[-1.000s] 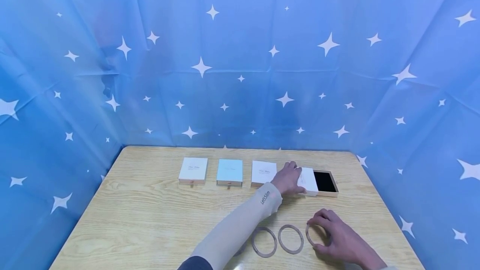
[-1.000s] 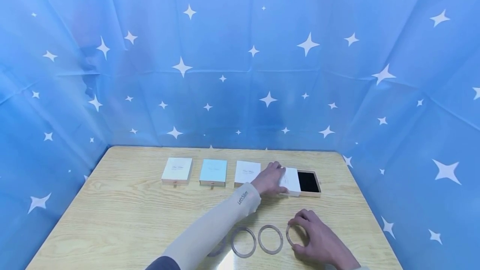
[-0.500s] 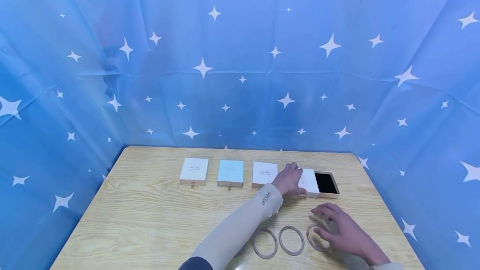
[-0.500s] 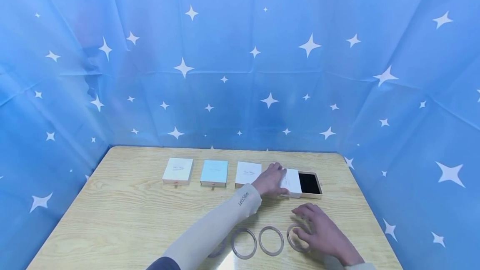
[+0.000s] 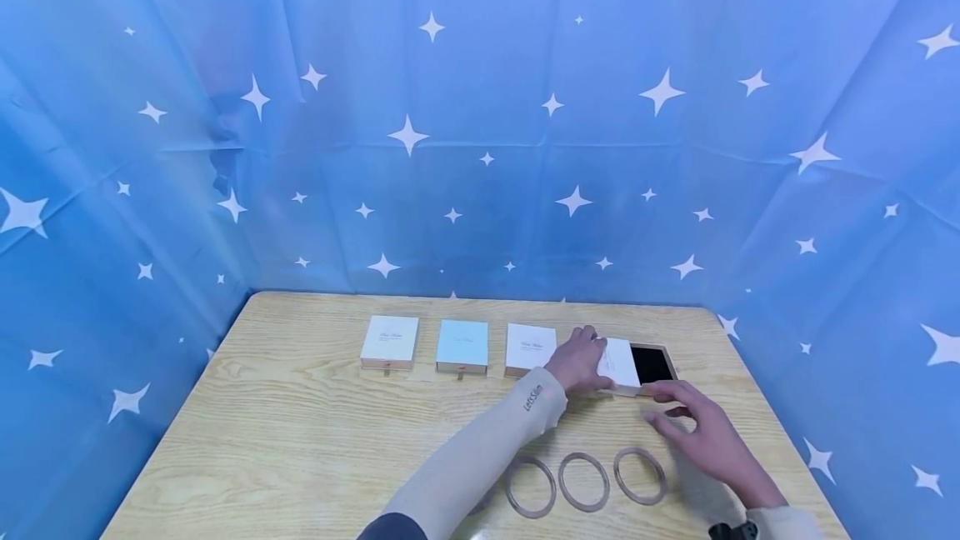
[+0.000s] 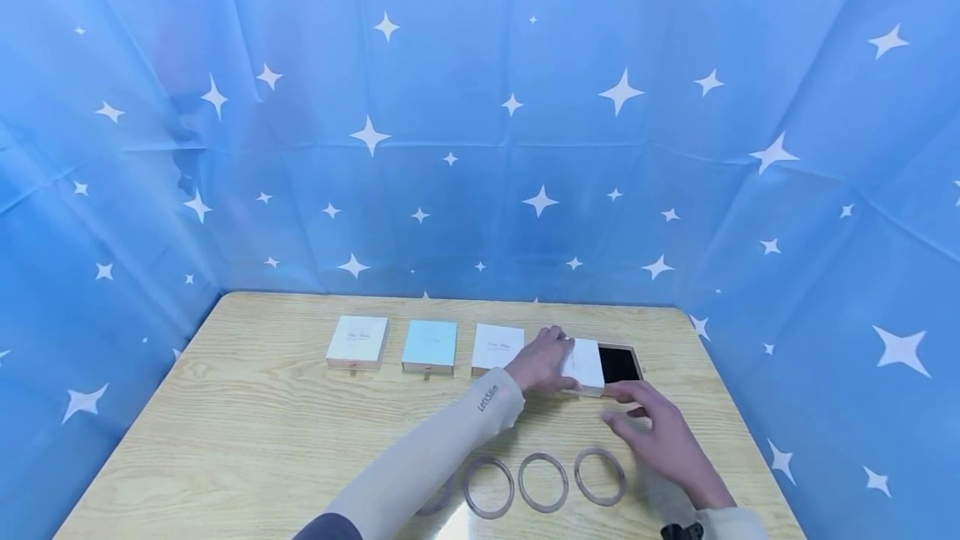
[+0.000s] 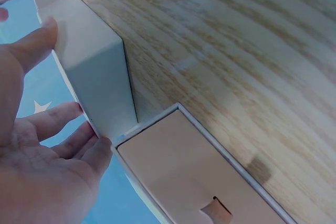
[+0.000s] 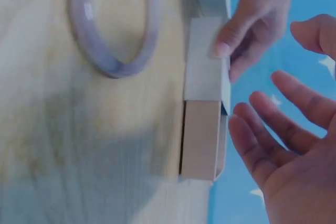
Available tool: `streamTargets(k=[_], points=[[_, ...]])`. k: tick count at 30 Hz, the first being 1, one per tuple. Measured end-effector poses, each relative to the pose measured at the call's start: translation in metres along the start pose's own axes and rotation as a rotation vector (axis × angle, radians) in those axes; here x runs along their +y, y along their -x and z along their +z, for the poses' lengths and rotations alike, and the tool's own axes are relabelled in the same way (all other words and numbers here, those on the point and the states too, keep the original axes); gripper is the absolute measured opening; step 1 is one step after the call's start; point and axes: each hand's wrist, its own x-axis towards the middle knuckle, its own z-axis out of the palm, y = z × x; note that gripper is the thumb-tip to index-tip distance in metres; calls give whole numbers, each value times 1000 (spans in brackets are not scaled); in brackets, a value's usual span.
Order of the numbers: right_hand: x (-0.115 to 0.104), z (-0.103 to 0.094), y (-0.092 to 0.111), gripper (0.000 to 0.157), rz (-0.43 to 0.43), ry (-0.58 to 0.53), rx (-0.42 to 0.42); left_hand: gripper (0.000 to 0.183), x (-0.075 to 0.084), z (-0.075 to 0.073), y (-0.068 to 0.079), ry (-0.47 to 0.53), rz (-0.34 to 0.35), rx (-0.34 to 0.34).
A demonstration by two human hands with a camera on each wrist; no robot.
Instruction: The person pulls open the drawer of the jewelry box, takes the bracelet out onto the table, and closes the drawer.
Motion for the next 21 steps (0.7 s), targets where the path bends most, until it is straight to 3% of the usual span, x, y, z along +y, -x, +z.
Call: streamTargets(k=[11,17,21], points=[[16,-12,-23,42,185,-95,31,74,0,-2,1,7,7,-3],[27,-21,-35,56,363,-117,-9,74,-1,-2,1,10,16,-5],[39,-25,-43,69,457,-212,-28,73,-1,-2,1,13,16,-5]])
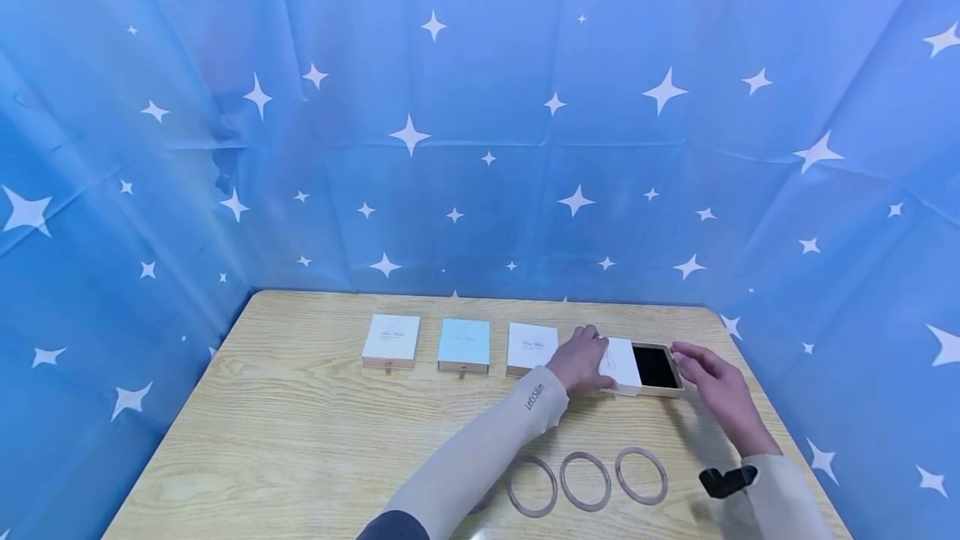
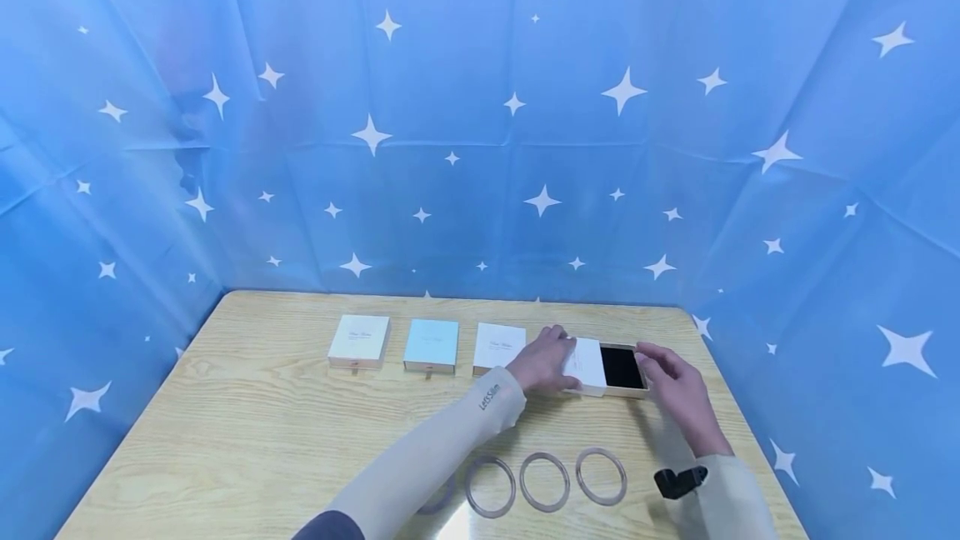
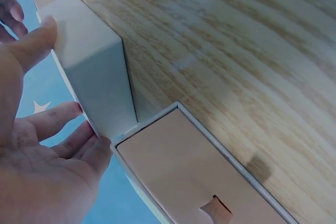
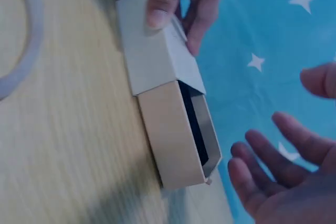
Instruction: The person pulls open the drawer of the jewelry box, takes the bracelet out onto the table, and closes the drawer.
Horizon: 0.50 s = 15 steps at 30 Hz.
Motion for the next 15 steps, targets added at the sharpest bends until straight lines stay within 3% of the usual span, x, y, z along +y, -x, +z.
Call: streamTargets(k=[7,15], points=[[14,-8,-22,75,67,-271,-30,72,-1,1,-1,0,-2,5],[23,-11,-32,66,183,-304,-97,71,0,1,-2,-16,6,5]])
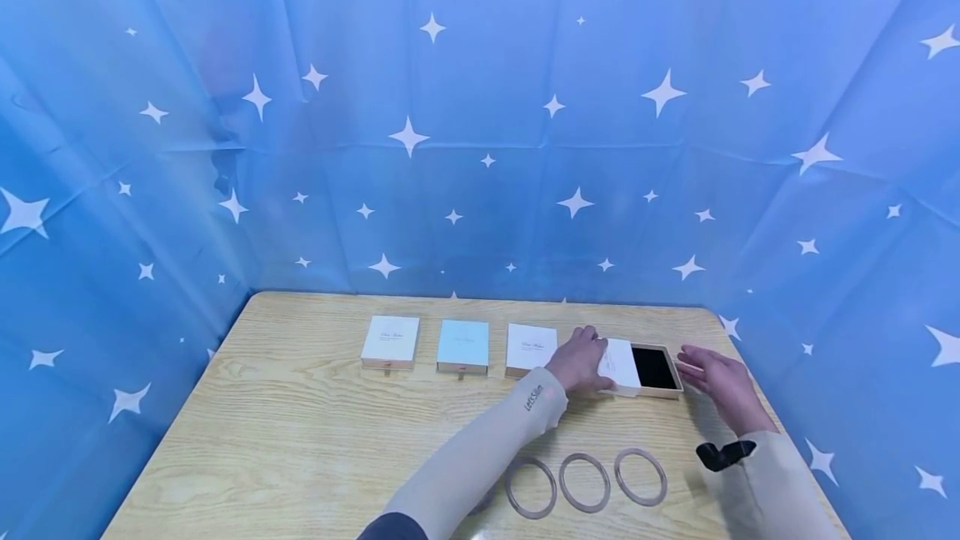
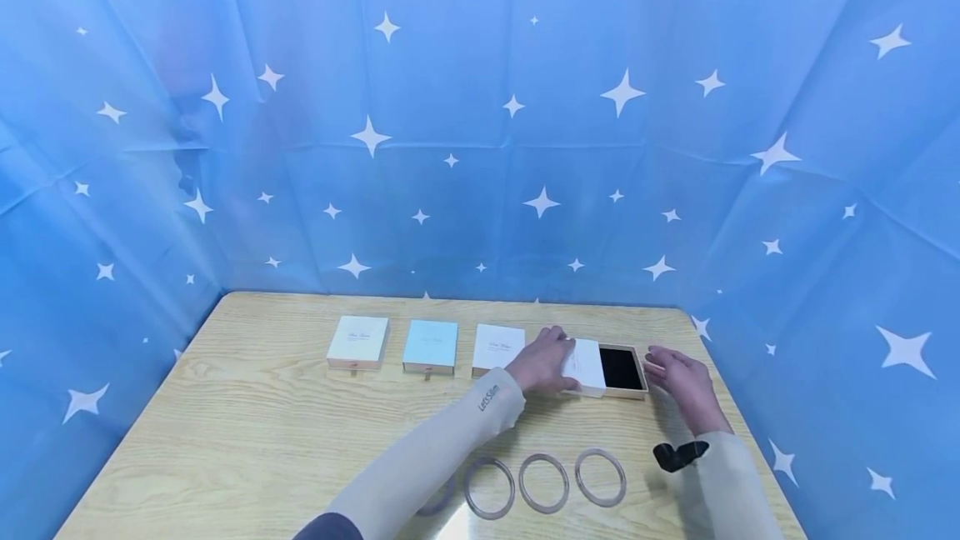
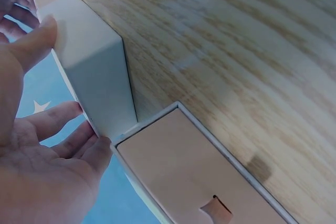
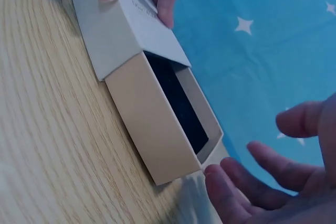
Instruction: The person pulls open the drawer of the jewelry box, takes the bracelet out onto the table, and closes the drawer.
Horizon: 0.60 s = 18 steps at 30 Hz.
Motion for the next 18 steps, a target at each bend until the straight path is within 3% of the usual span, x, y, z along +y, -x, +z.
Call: streamTargets(k=[10,18], points=[[7,-3,-12,64,47,104,-7,70,-1,2,-2,-5,4,9],[17,-4,-21,43,29,315,91,72,0,2,0,-10,6,6]])
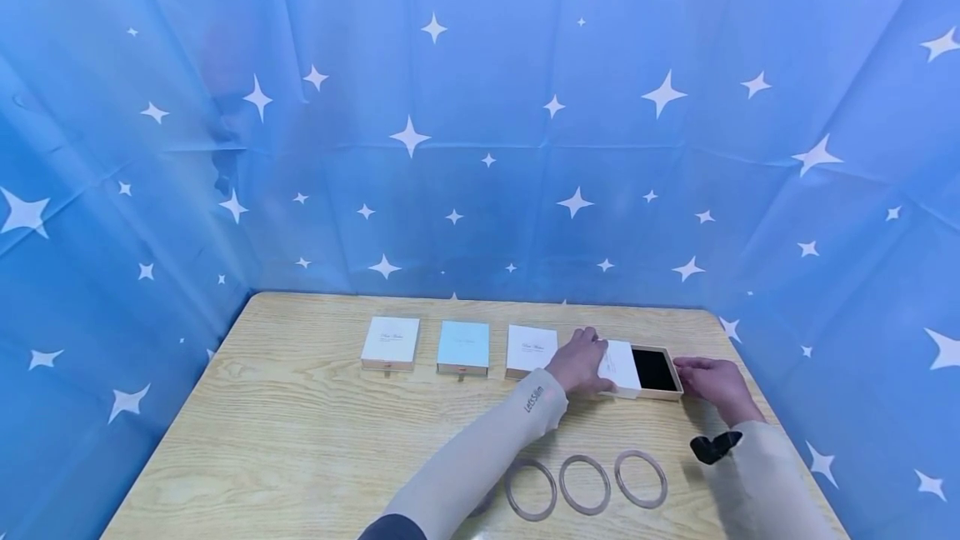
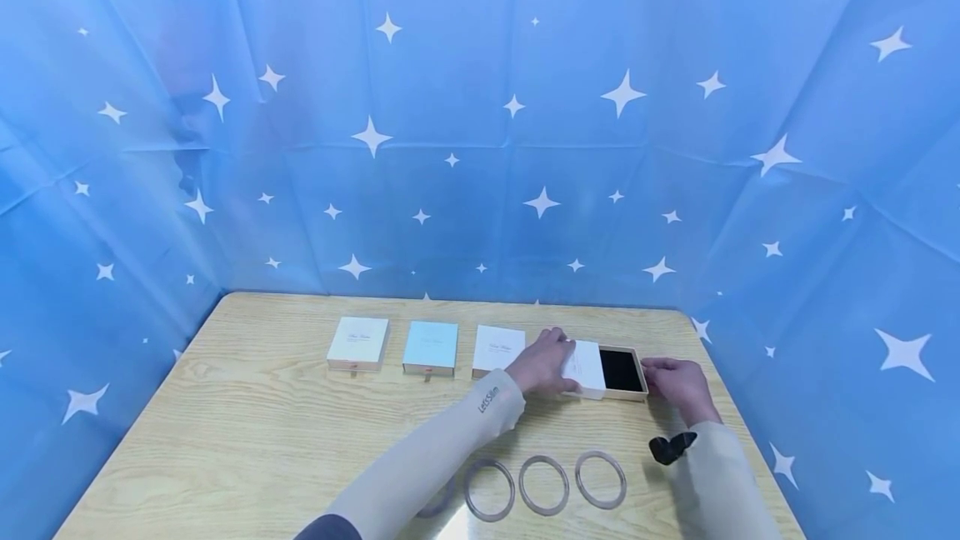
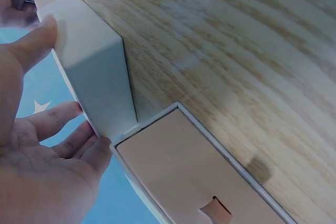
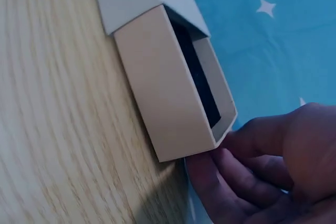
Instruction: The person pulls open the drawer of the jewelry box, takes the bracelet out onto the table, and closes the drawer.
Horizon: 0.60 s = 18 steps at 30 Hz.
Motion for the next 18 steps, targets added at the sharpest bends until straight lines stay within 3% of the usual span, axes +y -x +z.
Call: streamTargets(k=[6,18], points=[[4,3,-2,36,-25,122,73,74,1,-1,2,34,-3,-5],[-1,10,2,32,-46,118,124,70,0,-2,2,12,-1,2]])
